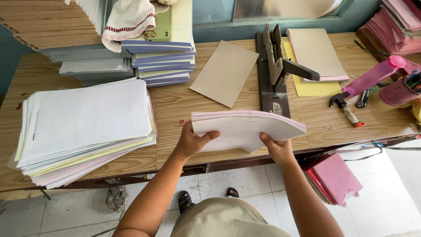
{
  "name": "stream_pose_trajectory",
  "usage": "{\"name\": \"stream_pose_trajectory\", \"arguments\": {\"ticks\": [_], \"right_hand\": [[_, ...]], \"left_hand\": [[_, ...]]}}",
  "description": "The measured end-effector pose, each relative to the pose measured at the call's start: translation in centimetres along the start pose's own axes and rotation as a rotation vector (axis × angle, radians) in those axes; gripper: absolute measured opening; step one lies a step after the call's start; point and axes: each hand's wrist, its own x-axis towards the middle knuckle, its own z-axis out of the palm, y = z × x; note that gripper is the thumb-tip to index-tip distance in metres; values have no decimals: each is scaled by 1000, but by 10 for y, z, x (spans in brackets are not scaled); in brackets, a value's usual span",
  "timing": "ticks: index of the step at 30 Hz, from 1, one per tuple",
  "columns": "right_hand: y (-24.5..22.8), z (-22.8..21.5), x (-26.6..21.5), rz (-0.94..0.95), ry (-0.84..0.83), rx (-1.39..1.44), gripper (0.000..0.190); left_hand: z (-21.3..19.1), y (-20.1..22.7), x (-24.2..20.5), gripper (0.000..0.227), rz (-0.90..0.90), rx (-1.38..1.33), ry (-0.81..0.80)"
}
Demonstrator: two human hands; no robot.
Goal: The person folds a stack of white paper in half and then uses a manual binding machine to staple the folded edge. The person repeats this process for multiple sheets of paper.
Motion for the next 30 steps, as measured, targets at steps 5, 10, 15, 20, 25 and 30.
{"name": "stream_pose_trajectory", "arguments": {"ticks": [5, 10, 15, 20, 25, 30], "right_hand": [[-3, 1, -1, -4, 11, 21, 13], [-7, 4, 0, 1, 10, 32, 13], [-10, 4, 0, 14, -3, 40, 12], [-1, 1, -1, 16, 5, 66, 12], [3, 2, -2, 15, 40, 64, 14], [3, 3, -3, 42, 42, 79, 16]], "left_hand": [[3, 4, 0, 23, 0, -9, 8], [5, 7, -2, 22, 10, -4, 16], [4, 2, -4, 24, -9, -9, 23], [3, -8, -7, 25, -13, -1, 32], [2, -6, -6, 23, -19, 9, 23], [3, -10, -5, 24, 6, 56, 62]]}}
